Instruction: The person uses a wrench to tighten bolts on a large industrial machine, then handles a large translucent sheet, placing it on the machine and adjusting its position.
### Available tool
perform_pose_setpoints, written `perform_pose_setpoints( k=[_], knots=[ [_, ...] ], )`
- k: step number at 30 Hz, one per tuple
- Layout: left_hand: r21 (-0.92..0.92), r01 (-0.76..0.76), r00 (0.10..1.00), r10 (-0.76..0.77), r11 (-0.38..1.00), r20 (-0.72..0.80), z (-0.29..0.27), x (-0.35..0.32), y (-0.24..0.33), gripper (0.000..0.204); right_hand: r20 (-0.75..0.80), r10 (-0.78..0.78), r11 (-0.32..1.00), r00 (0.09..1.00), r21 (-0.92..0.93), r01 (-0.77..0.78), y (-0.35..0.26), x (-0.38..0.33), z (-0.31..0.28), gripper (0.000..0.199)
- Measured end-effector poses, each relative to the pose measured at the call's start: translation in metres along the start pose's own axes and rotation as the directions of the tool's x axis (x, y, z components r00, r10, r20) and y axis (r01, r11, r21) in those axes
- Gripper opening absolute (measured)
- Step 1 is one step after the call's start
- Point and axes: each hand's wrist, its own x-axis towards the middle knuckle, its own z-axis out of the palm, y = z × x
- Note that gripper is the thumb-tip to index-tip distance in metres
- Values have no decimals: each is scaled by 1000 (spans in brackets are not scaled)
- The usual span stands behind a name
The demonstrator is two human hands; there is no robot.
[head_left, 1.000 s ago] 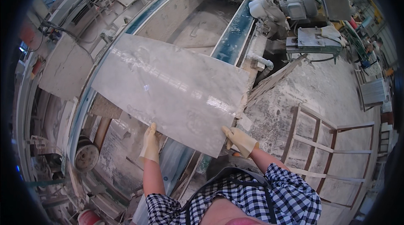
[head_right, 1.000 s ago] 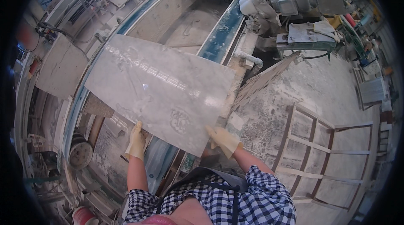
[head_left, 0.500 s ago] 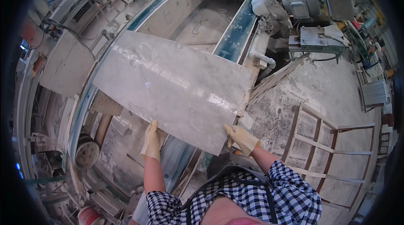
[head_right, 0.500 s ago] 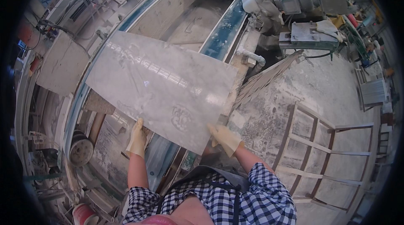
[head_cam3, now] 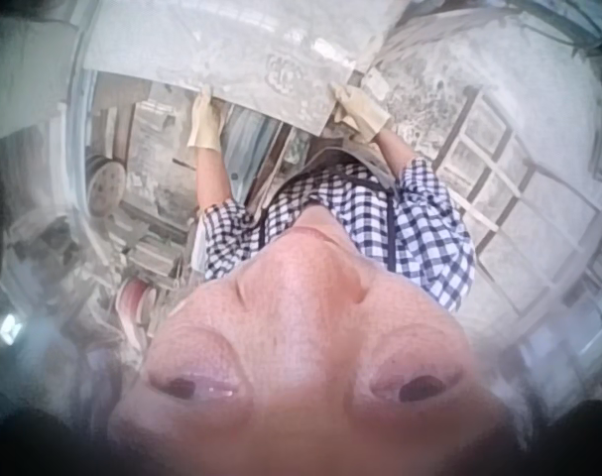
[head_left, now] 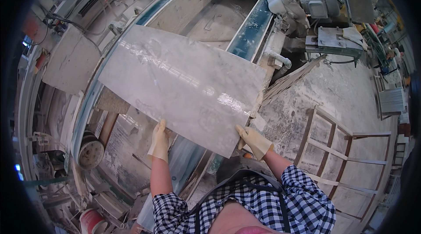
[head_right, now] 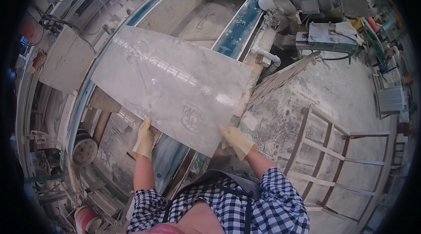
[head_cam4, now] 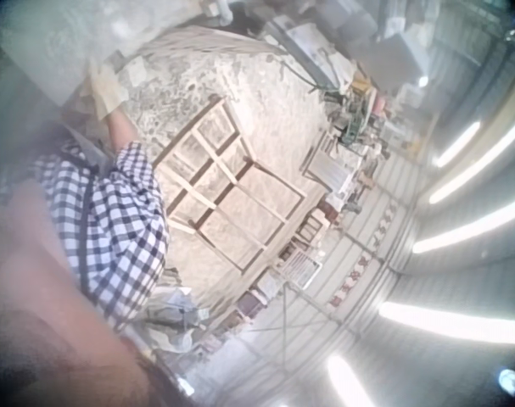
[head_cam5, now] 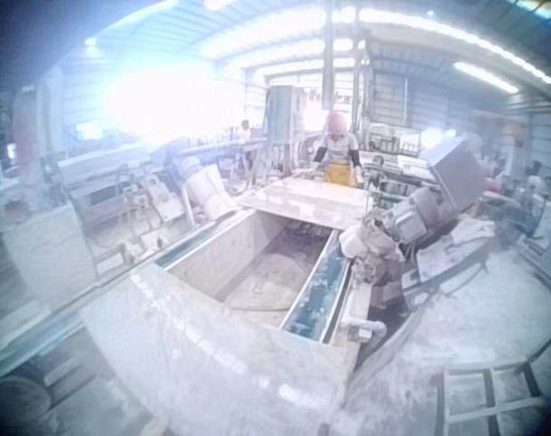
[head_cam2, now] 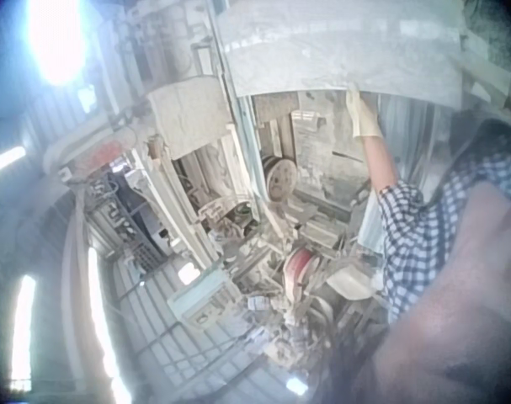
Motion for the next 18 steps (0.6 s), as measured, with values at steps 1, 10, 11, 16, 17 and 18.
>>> perform_pose_setpoints(
  k=[1,10,11,16,17,18],
  knots=[
    [-7,-1,1000,1,1000,2,-1,1,0,53,3,-6,1000,1000,-7,6,-1,0,0,65],
    [19,10,999,-9,1000,-33,-9,9,-3,52,31,-28,999,999,26,27,-15,-2,-2,59],
    [7,-7,1000,8,1000,-13,-10,10,-3,52,28,-20,1000,999,16,20,-17,-2,-3,59],
    [11,-4,1000,5,1000,-25,-11,12,-2,53,34,-32,999,999,-1,32,-20,-2,-1,60],
    [22,7,999,-6,1000,-40,-11,12,-2,53,28,-10,1000,1000,-16,10,-20,-1,0,60],
    [47,26,996,-22,999,-85,-11,12,-1,53,27,-29,1000,999,-7,29,-19,0,0,63]
  ],
)
